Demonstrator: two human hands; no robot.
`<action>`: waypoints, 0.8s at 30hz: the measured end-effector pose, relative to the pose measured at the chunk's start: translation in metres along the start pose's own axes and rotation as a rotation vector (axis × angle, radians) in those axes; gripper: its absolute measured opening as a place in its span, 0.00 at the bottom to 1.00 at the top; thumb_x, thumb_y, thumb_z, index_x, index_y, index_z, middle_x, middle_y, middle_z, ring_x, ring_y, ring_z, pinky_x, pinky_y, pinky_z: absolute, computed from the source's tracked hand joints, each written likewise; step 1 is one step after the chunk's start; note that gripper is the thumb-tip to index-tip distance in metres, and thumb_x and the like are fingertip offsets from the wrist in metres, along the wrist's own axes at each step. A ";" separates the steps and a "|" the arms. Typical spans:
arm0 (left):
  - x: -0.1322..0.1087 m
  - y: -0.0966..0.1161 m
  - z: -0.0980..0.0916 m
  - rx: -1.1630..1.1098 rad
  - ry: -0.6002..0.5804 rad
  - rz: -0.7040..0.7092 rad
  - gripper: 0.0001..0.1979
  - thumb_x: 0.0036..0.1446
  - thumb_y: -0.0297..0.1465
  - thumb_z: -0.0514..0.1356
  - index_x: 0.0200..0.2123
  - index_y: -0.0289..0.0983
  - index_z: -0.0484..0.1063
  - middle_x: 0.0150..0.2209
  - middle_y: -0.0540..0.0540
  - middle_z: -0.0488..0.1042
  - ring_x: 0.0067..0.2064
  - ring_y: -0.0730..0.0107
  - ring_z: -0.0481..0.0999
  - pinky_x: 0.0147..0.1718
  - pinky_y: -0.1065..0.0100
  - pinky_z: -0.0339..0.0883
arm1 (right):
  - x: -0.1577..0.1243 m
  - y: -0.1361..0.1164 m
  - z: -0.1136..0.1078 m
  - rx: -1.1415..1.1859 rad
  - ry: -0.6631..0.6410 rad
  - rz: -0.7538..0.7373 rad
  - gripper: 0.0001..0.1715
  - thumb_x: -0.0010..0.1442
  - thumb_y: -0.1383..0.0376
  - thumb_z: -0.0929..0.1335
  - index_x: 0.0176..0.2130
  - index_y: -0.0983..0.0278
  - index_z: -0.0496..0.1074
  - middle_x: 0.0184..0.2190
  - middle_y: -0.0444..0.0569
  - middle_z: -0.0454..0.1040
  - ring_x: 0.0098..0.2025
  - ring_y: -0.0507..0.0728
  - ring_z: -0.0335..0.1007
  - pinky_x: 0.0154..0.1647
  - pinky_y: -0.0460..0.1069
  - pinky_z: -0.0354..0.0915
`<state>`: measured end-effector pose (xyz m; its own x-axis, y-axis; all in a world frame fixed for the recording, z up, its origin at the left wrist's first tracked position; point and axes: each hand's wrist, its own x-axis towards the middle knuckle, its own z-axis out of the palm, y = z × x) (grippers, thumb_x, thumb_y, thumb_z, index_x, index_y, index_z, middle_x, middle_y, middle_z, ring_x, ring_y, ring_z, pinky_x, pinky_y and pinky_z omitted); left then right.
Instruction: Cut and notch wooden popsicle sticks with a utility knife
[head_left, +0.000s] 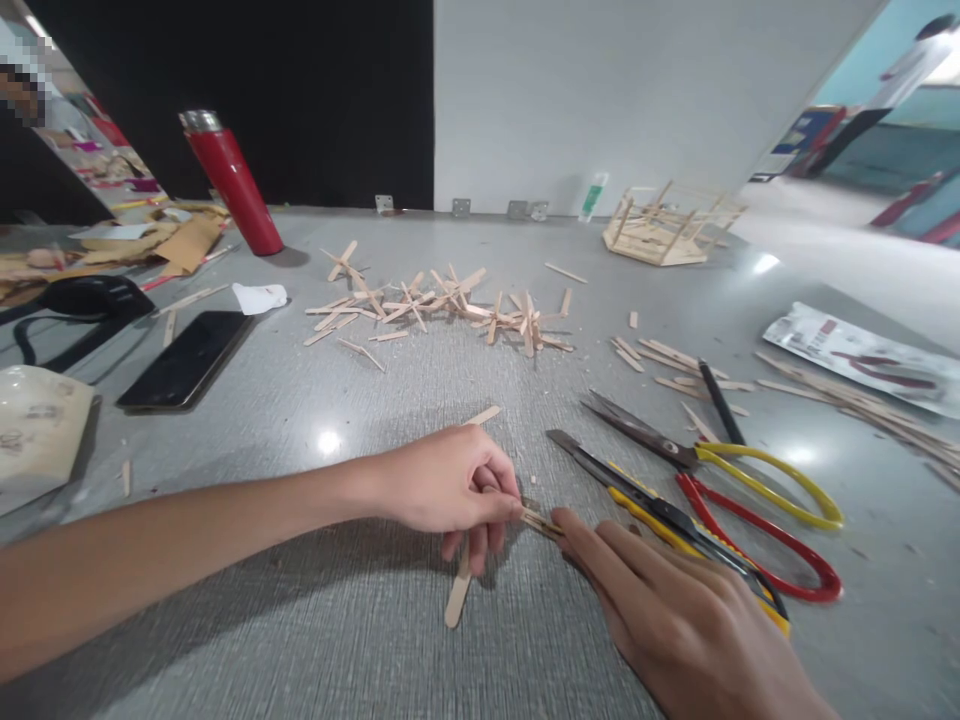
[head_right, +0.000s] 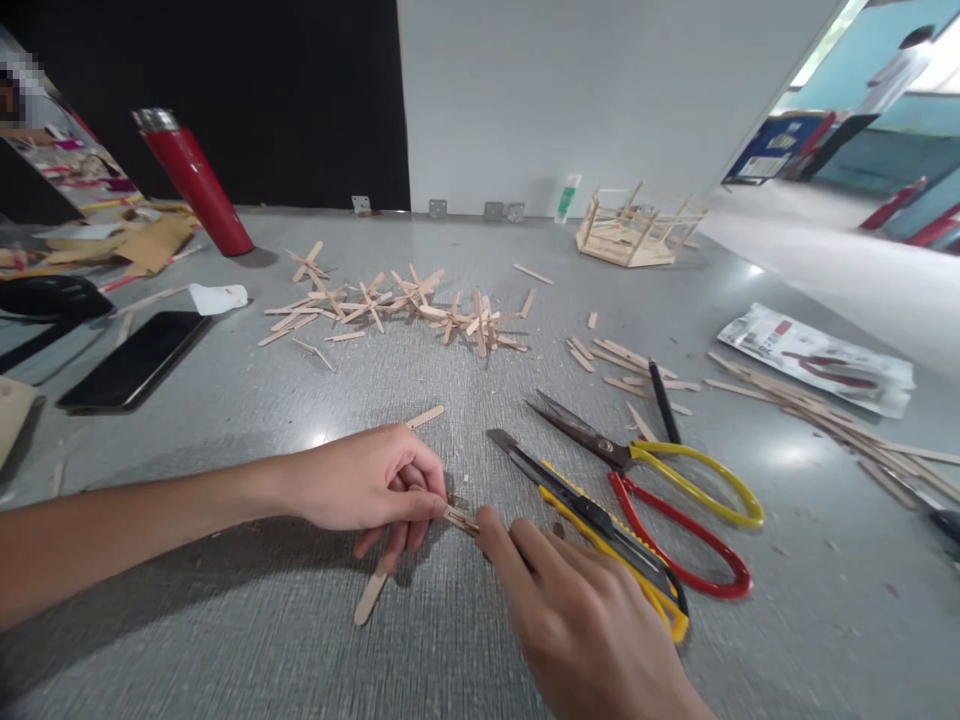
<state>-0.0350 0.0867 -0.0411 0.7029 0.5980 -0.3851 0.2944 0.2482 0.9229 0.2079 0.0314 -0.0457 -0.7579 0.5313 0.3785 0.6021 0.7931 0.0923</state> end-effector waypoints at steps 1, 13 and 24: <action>0.000 0.000 0.000 0.006 -0.002 0.003 0.12 0.67 0.35 0.60 0.32 0.34 0.71 0.27 0.47 0.79 0.21 0.74 0.77 0.19 0.75 0.65 | 0.001 0.000 -0.001 -0.003 0.002 -0.001 0.25 0.62 0.80 0.55 0.51 0.72 0.71 0.34 0.55 0.81 0.27 0.58 0.80 0.26 0.50 0.75; 0.001 -0.001 0.000 0.010 -0.005 0.014 0.14 0.64 0.39 0.64 0.31 0.35 0.71 0.25 0.48 0.77 0.21 0.72 0.77 0.18 0.75 0.65 | -0.001 -0.002 0.001 -0.035 -0.006 -0.005 0.26 0.58 0.81 0.56 0.51 0.73 0.71 0.32 0.54 0.80 0.26 0.58 0.79 0.25 0.50 0.75; 0.003 -0.004 -0.002 -0.005 -0.020 0.019 0.14 0.65 0.38 0.63 0.31 0.34 0.71 0.25 0.48 0.78 0.21 0.74 0.77 0.19 0.75 0.66 | -0.001 0.000 0.004 0.020 -0.015 0.008 0.26 0.60 0.81 0.56 0.52 0.72 0.71 0.35 0.55 0.80 0.28 0.58 0.80 0.27 0.50 0.75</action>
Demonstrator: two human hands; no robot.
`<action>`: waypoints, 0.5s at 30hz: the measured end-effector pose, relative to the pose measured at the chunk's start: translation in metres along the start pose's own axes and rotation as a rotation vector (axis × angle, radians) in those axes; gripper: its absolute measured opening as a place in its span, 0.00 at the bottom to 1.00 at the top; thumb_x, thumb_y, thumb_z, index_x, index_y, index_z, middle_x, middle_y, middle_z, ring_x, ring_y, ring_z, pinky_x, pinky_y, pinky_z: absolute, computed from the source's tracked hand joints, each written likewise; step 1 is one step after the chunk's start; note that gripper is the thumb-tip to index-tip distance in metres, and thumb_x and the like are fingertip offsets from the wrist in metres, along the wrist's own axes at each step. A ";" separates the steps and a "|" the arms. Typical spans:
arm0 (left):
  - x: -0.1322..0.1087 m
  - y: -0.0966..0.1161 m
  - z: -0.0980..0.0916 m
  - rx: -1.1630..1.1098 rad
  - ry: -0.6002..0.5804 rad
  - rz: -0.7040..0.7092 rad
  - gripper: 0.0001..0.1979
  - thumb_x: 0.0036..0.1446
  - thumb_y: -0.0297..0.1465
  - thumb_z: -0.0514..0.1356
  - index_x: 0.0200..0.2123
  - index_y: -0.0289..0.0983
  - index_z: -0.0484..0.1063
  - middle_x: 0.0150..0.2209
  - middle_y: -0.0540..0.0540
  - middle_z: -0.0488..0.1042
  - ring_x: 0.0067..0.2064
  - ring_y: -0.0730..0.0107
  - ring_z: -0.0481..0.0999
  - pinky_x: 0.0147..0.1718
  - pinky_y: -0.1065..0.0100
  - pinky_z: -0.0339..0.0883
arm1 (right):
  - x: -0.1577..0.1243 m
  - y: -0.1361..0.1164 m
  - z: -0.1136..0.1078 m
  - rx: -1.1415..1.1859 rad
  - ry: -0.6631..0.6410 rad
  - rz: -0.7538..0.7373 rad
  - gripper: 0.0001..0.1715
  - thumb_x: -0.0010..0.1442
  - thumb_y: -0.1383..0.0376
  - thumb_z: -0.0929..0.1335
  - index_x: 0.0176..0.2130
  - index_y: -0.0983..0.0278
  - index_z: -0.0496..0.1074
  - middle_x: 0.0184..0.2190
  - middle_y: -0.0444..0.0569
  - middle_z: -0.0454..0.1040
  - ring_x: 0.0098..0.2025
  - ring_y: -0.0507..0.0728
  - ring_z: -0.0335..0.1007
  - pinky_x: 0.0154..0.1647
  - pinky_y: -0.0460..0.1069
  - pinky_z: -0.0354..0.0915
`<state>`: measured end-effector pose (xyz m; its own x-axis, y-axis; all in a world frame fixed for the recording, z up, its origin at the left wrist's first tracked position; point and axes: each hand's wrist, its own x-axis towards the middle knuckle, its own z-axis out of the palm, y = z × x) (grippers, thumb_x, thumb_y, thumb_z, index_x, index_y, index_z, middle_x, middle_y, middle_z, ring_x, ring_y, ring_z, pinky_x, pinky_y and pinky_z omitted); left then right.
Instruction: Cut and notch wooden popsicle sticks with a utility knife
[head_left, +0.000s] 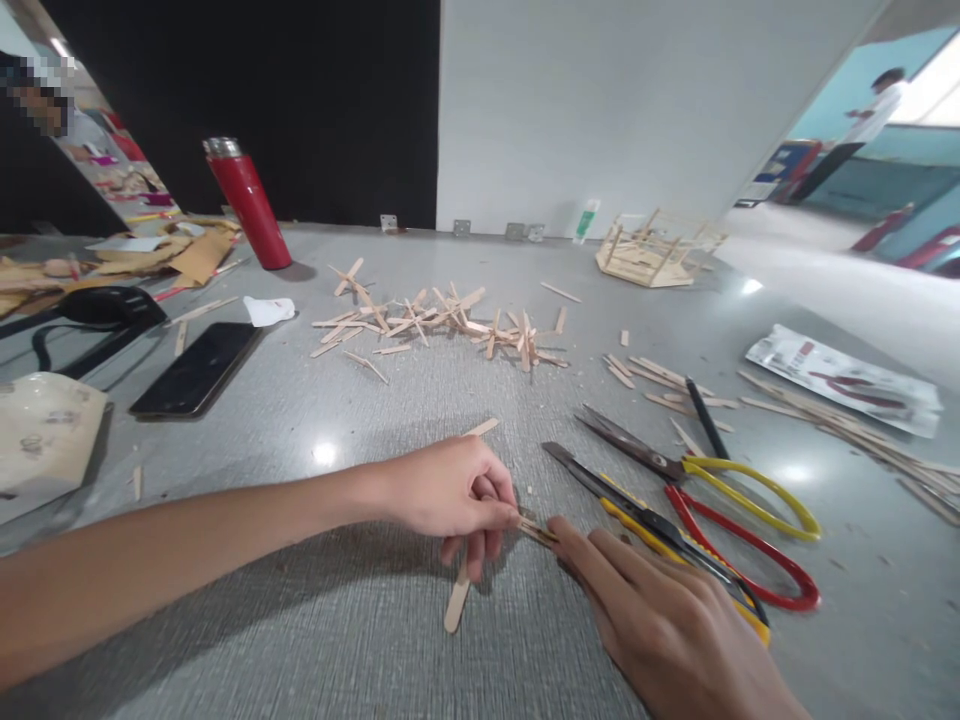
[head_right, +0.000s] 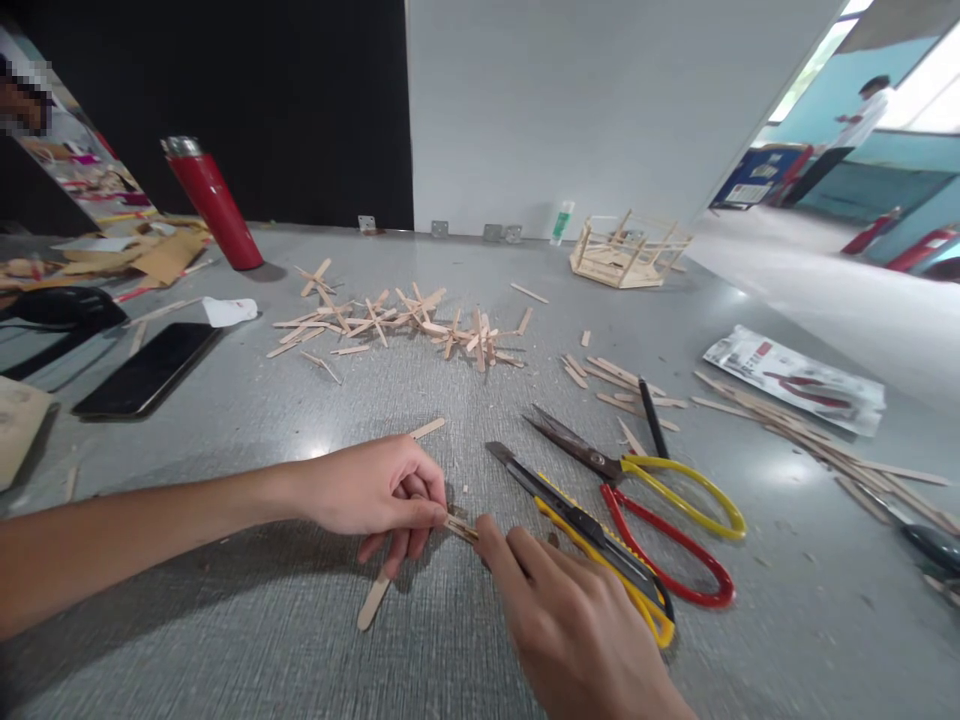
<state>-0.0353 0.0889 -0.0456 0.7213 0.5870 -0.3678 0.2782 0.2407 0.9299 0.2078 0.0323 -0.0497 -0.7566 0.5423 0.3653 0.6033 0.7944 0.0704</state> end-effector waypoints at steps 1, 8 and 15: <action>0.000 0.000 0.000 -0.004 0.000 -0.001 0.14 0.65 0.38 0.62 0.31 0.34 0.71 0.25 0.48 0.78 0.20 0.74 0.77 0.19 0.75 0.65 | 0.000 0.000 0.000 0.008 -0.005 0.000 0.25 0.60 0.81 0.56 0.52 0.72 0.70 0.35 0.55 0.80 0.28 0.58 0.80 0.27 0.50 0.75; 0.001 -0.002 -0.001 -0.009 0.000 0.000 0.14 0.63 0.38 0.64 0.31 0.34 0.71 0.25 0.48 0.77 0.20 0.73 0.77 0.18 0.75 0.65 | 0.001 0.001 -0.004 0.015 -0.005 -0.009 0.24 0.62 0.81 0.56 0.52 0.72 0.69 0.34 0.54 0.80 0.27 0.57 0.79 0.25 0.50 0.76; 0.001 -0.004 -0.002 -0.008 0.000 0.010 0.18 0.60 0.44 0.67 0.30 0.35 0.72 0.26 0.47 0.78 0.21 0.72 0.77 0.20 0.73 0.67 | 0.000 0.001 -0.001 -0.018 0.016 -0.016 0.23 0.63 0.80 0.56 0.52 0.72 0.70 0.35 0.55 0.81 0.28 0.57 0.80 0.25 0.50 0.75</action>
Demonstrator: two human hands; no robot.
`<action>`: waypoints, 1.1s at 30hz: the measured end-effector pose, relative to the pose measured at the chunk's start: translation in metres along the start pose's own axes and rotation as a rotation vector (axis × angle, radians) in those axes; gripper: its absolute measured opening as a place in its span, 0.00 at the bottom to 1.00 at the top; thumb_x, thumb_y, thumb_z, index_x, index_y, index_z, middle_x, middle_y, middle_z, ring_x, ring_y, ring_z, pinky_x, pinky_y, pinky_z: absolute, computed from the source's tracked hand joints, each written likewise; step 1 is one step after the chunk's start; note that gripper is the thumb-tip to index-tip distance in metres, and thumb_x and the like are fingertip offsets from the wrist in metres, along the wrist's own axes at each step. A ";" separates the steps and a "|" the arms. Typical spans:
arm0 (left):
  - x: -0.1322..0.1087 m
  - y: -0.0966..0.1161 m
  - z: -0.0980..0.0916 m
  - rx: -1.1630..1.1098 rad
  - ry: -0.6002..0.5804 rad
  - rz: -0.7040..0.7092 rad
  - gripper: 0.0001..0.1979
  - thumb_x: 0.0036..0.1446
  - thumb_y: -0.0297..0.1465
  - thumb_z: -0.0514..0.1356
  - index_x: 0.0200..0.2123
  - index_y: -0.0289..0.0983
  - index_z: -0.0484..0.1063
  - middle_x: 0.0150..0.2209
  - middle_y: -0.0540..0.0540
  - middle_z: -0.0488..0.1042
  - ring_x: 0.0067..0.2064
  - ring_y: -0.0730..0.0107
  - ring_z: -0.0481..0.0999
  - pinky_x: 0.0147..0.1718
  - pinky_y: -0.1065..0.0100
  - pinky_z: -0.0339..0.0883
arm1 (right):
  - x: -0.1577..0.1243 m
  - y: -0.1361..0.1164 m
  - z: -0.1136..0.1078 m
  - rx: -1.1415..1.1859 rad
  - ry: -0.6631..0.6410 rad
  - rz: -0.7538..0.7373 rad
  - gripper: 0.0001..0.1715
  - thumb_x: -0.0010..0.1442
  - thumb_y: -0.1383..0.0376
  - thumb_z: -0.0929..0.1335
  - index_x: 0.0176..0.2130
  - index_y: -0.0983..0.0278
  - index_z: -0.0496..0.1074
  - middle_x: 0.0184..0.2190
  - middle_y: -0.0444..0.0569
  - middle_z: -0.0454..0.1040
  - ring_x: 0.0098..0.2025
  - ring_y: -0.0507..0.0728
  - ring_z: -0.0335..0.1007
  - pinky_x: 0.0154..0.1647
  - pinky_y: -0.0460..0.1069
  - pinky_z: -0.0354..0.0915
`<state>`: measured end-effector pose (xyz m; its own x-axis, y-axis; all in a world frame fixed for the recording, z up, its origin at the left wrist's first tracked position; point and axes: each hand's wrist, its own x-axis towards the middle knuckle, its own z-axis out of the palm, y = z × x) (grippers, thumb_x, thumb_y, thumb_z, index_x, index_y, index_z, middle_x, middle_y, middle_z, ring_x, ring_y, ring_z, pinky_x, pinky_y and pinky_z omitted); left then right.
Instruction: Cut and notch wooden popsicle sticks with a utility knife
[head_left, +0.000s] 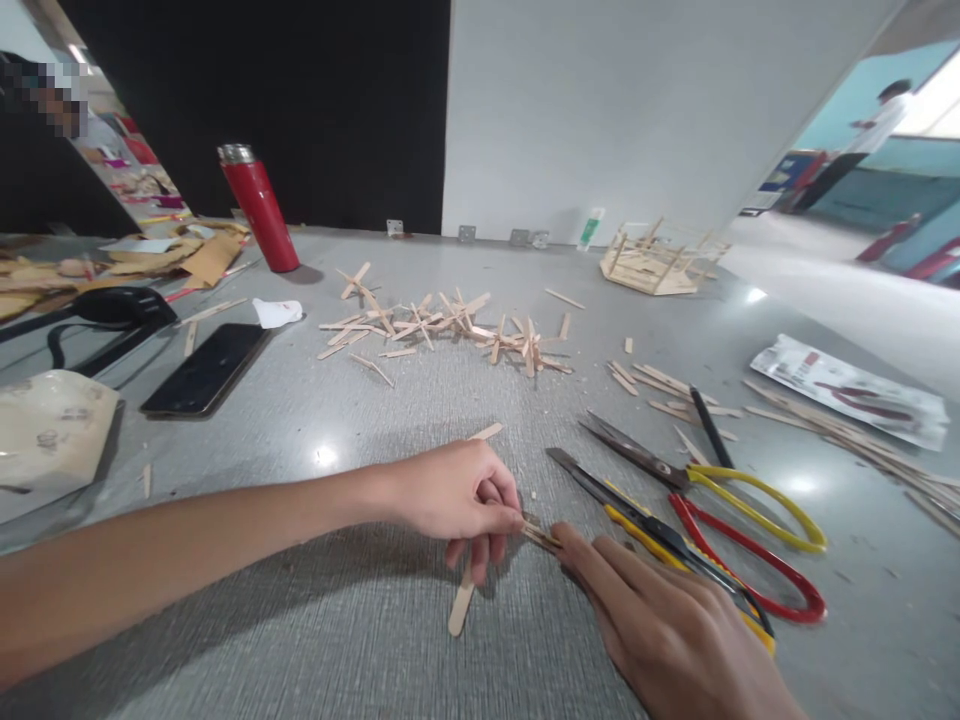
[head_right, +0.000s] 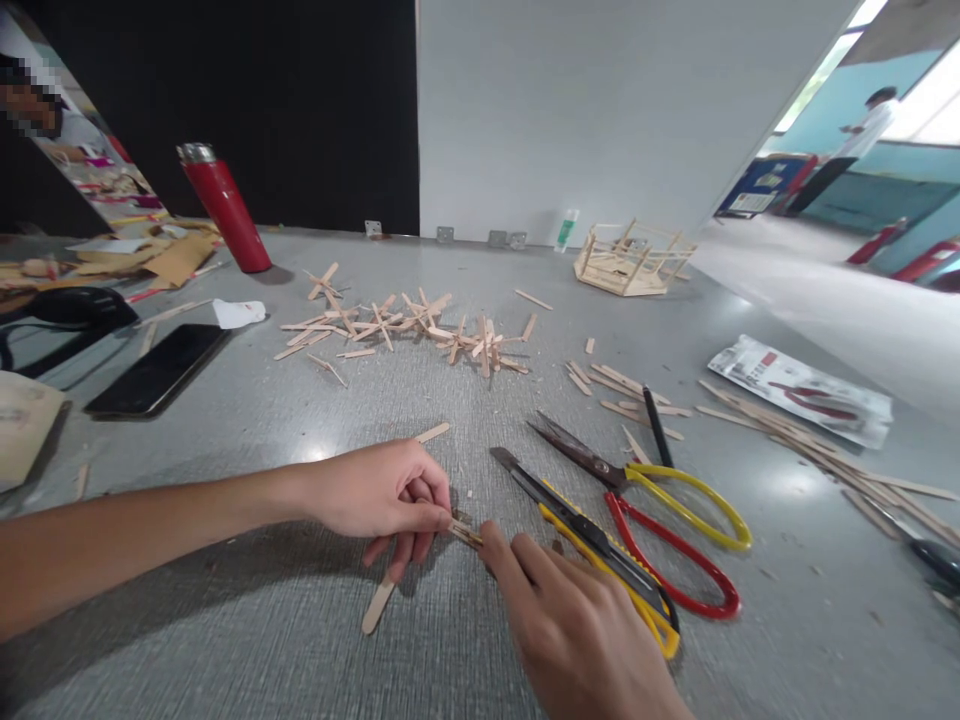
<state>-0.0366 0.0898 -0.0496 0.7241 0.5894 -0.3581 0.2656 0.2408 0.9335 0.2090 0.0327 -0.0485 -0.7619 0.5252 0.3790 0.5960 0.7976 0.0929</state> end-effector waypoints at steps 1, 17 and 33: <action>0.000 0.000 0.000 0.000 0.001 -0.001 0.18 0.59 0.44 0.67 0.30 0.35 0.72 0.26 0.48 0.78 0.20 0.72 0.77 0.20 0.73 0.67 | 0.000 0.000 0.000 -0.005 0.002 -0.003 0.23 0.63 0.80 0.56 0.52 0.71 0.70 0.35 0.55 0.81 0.27 0.57 0.80 0.25 0.50 0.75; 0.000 0.006 -0.001 0.052 -0.028 -0.005 0.14 0.64 0.38 0.63 0.29 0.35 0.69 0.25 0.49 0.77 0.21 0.71 0.78 0.21 0.72 0.67 | 0.006 -0.030 -0.011 -0.603 -0.162 -0.153 0.28 0.57 0.82 0.57 0.50 0.77 0.76 0.26 0.55 0.75 0.25 0.59 0.73 0.21 0.52 0.69; 0.004 0.002 -0.006 -0.016 -0.068 -0.010 0.19 0.61 0.44 0.66 0.29 0.35 0.69 0.23 0.48 0.77 0.22 0.70 0.78 0.22 0.72 0.65 | 0.013 -0.015 -0.006 -0.476 -0.100 -0.106 0.19 0.53 0.81 0.62 0.39 0.68 0.76 0.25 0.48 0.74 0.22 0.57 0.71 0.20 0.52 0.60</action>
<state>-0.0371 0.0969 -0.0488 0.7636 0.5331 -0.3645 0.2629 0.2589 0.9294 0.1913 0.0260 -0.0397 -0.8315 0.4927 0.2566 0.5454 0.6363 0.5455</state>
